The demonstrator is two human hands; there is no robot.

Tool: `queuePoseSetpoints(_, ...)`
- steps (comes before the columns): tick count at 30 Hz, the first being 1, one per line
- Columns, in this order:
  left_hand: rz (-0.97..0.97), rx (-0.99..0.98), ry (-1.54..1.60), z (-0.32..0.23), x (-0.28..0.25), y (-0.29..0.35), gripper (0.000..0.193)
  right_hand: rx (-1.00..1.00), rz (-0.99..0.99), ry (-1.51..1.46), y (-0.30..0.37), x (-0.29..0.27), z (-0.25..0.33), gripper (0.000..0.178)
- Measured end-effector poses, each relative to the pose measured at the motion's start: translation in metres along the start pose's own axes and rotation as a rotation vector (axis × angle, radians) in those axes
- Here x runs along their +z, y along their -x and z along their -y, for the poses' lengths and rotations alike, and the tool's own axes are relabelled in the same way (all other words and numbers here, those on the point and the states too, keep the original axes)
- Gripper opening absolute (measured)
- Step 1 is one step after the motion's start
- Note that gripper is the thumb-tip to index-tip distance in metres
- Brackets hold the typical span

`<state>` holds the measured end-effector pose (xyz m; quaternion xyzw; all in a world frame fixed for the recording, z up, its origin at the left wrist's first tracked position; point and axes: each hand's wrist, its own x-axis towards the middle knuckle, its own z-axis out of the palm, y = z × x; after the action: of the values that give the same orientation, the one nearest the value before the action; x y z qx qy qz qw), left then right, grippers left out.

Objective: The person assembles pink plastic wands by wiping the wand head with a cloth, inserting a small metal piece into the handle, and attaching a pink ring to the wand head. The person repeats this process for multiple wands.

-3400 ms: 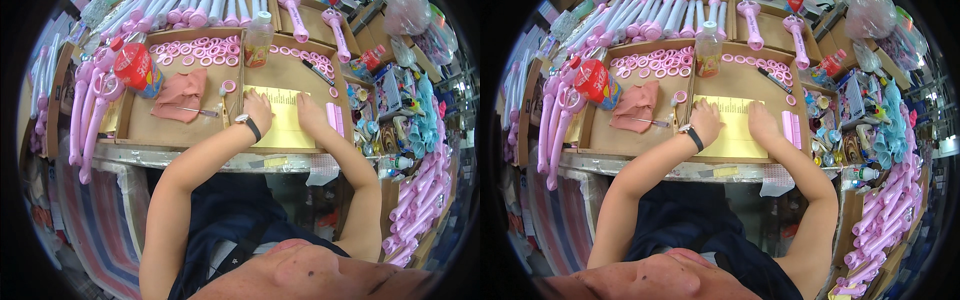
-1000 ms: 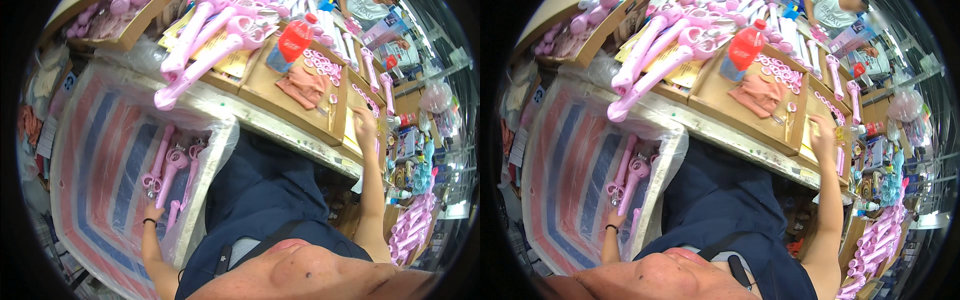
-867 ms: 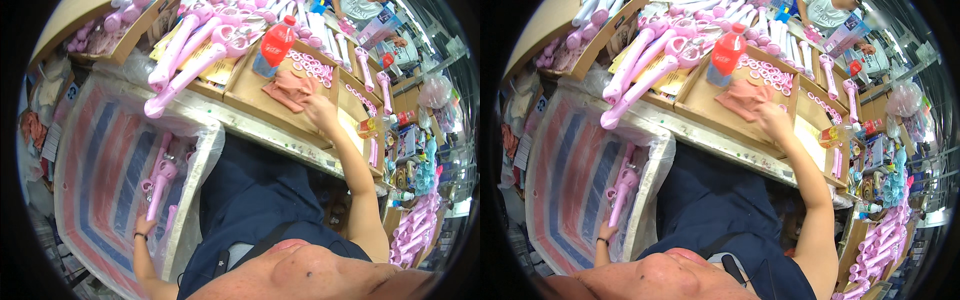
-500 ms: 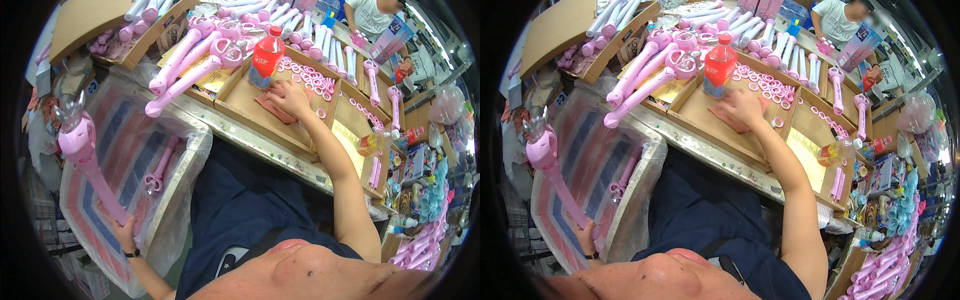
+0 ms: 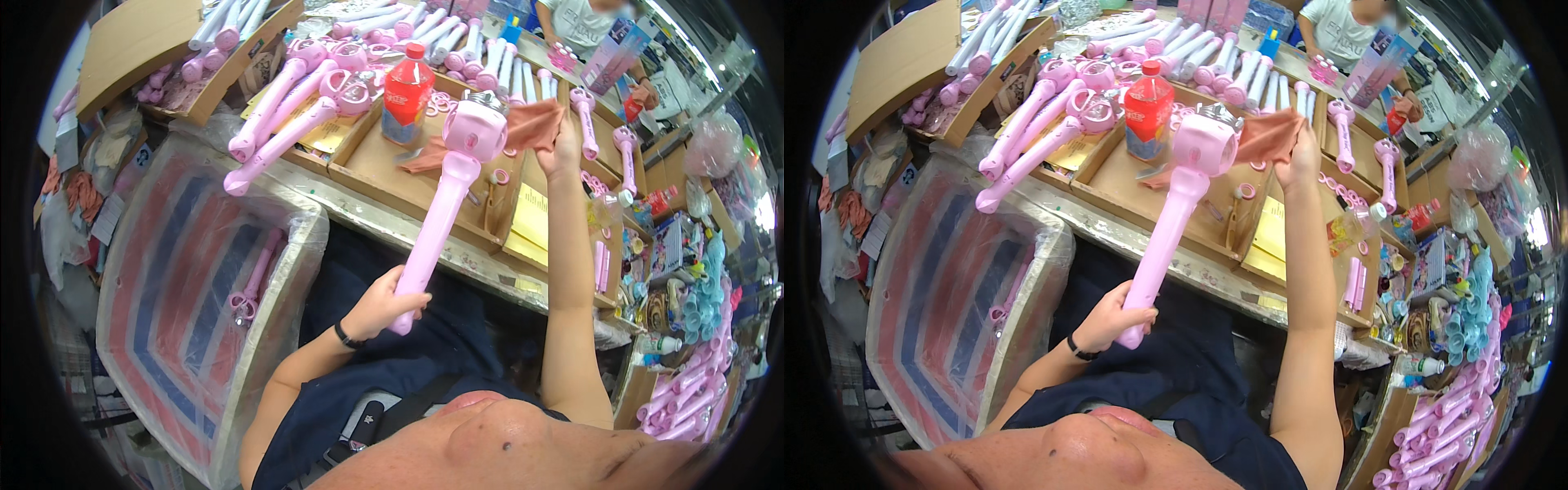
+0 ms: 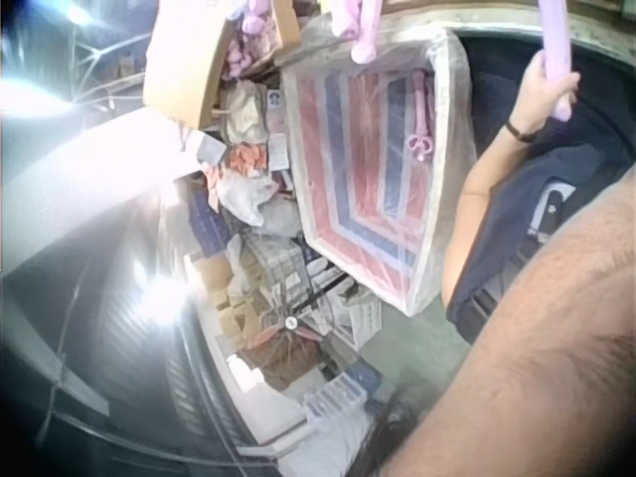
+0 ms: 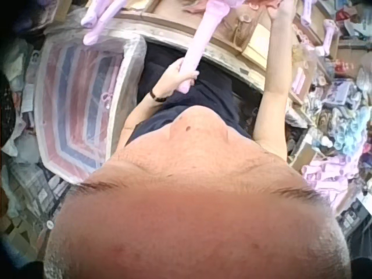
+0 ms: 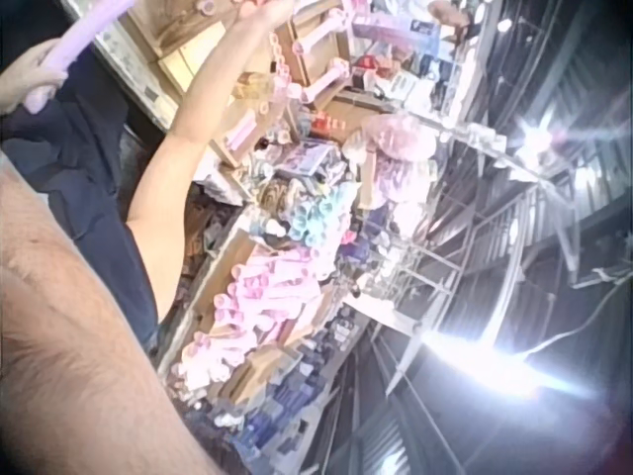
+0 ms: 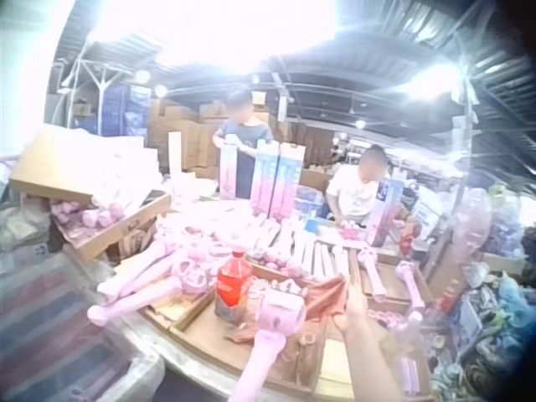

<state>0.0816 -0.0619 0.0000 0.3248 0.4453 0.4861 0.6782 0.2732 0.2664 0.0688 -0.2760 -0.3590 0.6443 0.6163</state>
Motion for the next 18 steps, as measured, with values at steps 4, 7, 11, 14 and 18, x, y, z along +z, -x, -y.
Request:
queuePoseSetpoints(4, 0.049, -0.039, 0.129, 0.009, 0.015, -0.023, 0.036, -0.226, 0.114, -0.084, 0.038, 0.043, 0.024, 0.021)
queuePoseSetpoints(7, 0.05, -0.021, 0.212, 0.013, 0.021, -0.032, 0.032, -0.288, 0.265, -0.07, 0.074, 0.067, 0.0, 0.023)
queuePoseSetpoints(11, 0.018, -0.011, 0.248, 0.017, 0.02, -0.035, 0.03, -0.226, 0.732, 0.939, 0.119, 0.075, -0.052, 0.025)
queuePoseSetpoints(14, -0.007, -0.016, 0.223, 0.019, 0.017, -0.03, 0.033, -0.759, 0.366, 1.142, 0.149, 0.058, -0.063, 0.034)
queuePoseSetpoints(18, -0.043, 0.009, 0.11, 0.023, 0.019, -0.029, 0.036, -0.262, 0.177, 0.686, 0.162, 0.039, -0.071, 0.051)
